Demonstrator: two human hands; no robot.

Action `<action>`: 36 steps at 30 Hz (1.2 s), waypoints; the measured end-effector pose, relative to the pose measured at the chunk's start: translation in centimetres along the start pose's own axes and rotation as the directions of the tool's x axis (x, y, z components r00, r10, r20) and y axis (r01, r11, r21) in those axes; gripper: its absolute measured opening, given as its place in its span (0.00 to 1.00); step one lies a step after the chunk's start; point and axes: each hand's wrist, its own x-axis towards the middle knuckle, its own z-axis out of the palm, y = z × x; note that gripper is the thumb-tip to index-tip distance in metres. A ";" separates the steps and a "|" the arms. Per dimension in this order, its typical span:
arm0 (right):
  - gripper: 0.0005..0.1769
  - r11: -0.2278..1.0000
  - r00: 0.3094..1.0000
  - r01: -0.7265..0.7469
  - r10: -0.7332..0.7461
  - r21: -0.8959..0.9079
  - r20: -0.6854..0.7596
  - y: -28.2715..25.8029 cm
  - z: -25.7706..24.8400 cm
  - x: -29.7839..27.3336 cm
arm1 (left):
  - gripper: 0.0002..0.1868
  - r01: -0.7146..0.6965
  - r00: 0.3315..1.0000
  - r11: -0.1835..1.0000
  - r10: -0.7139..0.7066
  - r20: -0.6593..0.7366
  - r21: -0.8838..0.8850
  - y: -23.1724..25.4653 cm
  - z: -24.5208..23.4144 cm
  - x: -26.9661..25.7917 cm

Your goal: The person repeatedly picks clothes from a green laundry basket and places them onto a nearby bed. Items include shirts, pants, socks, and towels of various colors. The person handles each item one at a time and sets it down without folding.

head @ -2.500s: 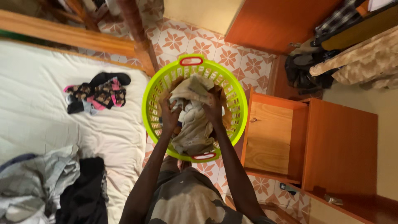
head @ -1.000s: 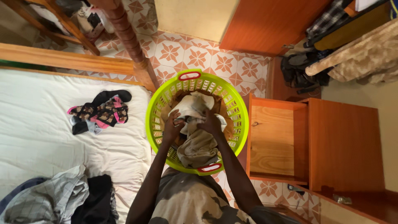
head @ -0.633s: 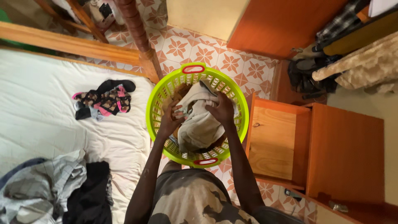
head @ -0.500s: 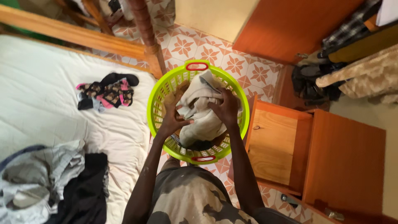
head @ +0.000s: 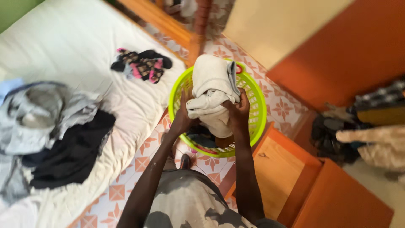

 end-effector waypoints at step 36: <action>0.34 0.882 0.003 -0.296 0.386 -0.368 0.923 21.3 42.7 -33.7 | 0.20 0.417 0.071 0.908 0.016 -0.997 0.045 3.2 -32.3 -58.5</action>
